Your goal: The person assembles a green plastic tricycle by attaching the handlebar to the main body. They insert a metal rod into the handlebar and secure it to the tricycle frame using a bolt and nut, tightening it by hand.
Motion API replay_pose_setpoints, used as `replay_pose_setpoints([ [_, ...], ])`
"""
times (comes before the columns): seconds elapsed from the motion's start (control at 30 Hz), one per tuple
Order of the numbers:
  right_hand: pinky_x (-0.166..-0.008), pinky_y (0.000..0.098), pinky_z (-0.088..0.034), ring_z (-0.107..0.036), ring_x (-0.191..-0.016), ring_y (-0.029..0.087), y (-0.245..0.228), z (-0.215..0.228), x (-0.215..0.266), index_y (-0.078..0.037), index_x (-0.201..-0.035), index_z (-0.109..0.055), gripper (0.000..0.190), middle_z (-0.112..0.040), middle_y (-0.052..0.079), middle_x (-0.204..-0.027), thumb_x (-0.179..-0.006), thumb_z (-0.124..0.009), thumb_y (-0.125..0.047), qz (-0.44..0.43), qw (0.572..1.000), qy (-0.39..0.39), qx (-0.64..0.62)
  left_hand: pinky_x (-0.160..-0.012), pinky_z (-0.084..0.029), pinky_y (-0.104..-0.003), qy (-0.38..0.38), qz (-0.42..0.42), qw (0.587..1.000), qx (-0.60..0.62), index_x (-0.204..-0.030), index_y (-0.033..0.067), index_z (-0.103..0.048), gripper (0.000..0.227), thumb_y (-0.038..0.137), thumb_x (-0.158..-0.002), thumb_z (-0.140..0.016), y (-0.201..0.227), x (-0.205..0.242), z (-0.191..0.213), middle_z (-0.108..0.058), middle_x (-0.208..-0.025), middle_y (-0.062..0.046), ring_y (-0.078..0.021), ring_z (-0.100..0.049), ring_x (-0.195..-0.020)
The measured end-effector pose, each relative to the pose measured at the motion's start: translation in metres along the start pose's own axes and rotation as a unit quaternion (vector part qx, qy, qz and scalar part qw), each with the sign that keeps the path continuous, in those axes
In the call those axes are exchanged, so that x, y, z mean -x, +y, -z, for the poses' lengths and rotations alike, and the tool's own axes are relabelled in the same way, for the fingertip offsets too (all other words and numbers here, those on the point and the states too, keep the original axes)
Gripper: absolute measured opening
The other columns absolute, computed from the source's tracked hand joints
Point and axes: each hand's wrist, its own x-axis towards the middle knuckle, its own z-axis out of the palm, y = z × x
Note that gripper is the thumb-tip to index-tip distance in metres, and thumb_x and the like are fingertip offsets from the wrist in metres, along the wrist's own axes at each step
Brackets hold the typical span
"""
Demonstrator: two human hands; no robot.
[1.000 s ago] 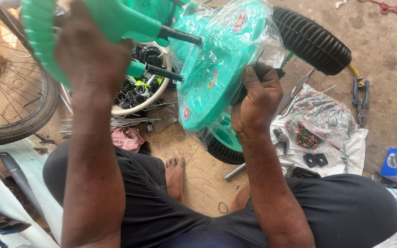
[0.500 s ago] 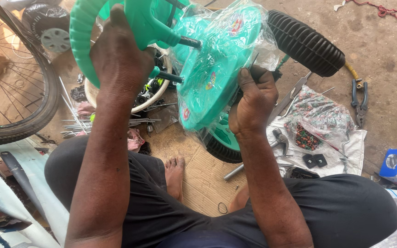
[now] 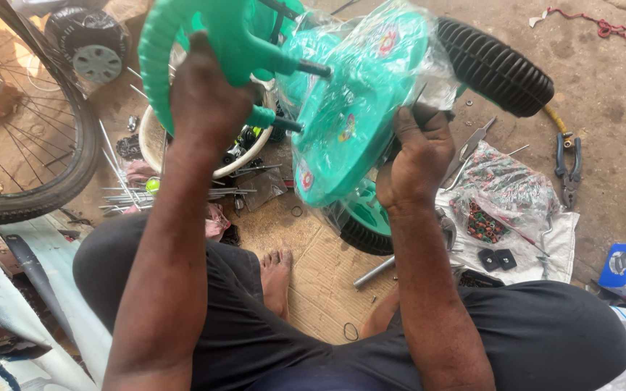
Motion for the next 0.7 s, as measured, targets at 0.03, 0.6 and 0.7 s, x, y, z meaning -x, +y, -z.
replay_pose_setpoints([
  [0.03,-0.084,0.0335,-0.060,-0.070,-0.085,0.018,0.002,-0.002,-0.001,0.003,-0.106,-0.064,0.008,-0.072,0.013,-0.096,-0.099,-0.066,0.000,0.001,1.000,-0.004,-0.003,-0.082,-0.059,-0.045,0.034,-0.035,0.999,-0.017,-0.127,-0.0017,-0.049,0.067,0.015,-0.078,-0.091,0.001,0.000,-0.008,-0.071,-0.110,-0.018,-0.0365,-0.073,-0.099],
  [0.6,-0.091,0.0303,-0.057,-0.069,-0.092,0.016,0.013,-0.005,0.010,0.004,-0.108,-0.066,0.013,-0.073,0.013,-0.098,-0.097,-0.070,0.000,-0.005,1.000,-0.002,0.029,-0.080,-0.055,-0.050,0.063,-0.092,0.988,-0.108,-0.120,0.0004,-0.046,0.060,0.010,-0.076,-0.086,-0.014,-0.002,-0.036,-0.067,-0.102,-0.017,-0.0353,-0.069,-0.098],
  [0.7,-0.091,0.0309,-0.057,-0.069,-0.092,0.016,0.013,-0.003,0.011,0.005,-0.109,-0.065,0.015,-0.073,0.013,-0.099,-0.096,-0.071,0.000,-0.006,0.999,0.000,0.035,-0.082,-0.055,-0.049,0.060,-0.085,0.989,-0.100,-0.122,0.0009,-0.046,0.059,0.010,-0.079,-0.086,-0.015,0.001,-0.037,-0.066,-0.105,-0.017,-0.0348,-0.069,-0.100],
])
